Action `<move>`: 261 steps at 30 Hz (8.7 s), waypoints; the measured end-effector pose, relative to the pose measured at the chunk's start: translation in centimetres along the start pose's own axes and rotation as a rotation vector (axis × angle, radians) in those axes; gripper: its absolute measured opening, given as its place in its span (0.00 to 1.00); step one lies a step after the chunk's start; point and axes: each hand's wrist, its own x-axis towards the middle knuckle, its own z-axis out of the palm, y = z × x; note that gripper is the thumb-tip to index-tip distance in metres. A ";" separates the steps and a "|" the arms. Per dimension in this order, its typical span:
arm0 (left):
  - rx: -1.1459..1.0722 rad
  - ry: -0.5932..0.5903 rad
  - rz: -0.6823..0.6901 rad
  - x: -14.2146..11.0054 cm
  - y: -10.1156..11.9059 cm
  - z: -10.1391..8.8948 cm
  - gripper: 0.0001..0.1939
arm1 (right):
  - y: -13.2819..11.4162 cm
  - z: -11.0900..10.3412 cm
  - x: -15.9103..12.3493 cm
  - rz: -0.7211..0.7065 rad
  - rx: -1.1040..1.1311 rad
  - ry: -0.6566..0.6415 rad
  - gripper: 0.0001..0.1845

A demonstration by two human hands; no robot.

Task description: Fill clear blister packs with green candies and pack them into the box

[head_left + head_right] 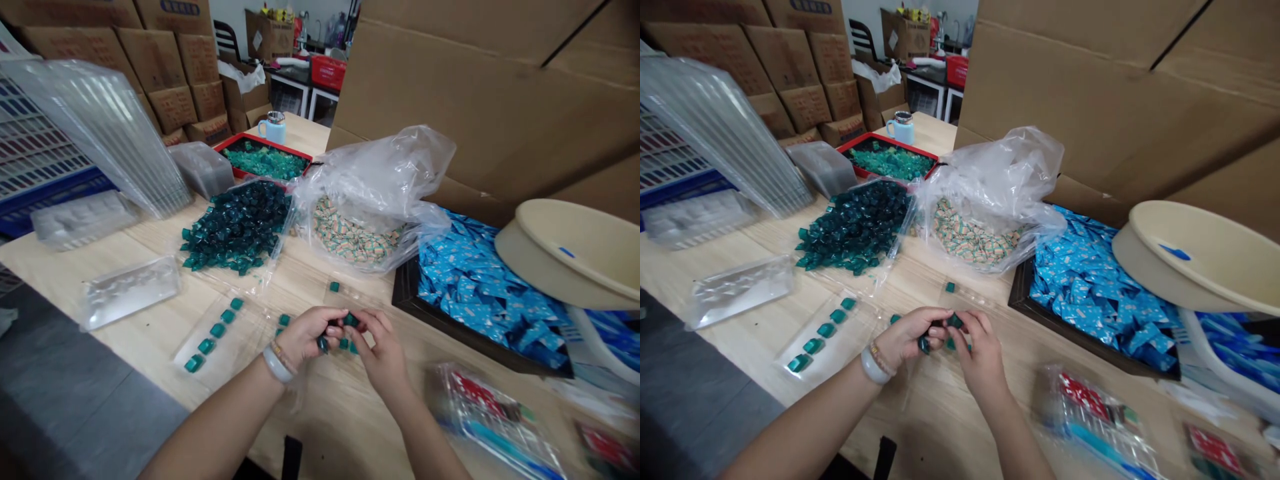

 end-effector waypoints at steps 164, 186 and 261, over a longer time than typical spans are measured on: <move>0.304 0.390 0.657 -6.3 1.8 -1.0 0.13 | -4.3 4.6 4.1 0.224 0.853 -0.137 0.11; 0.629 0.357 0.754 -5.8 0.7 0.0 0.08 | -4.5 3.5 3.4 0.669 1.084 -0.050 0.18; 0.343 0.046 0.547 -14.0 5.5 -5.2 0.13 | -9.0 7.9 12.1 -0.177 0.159 -0.381 0.08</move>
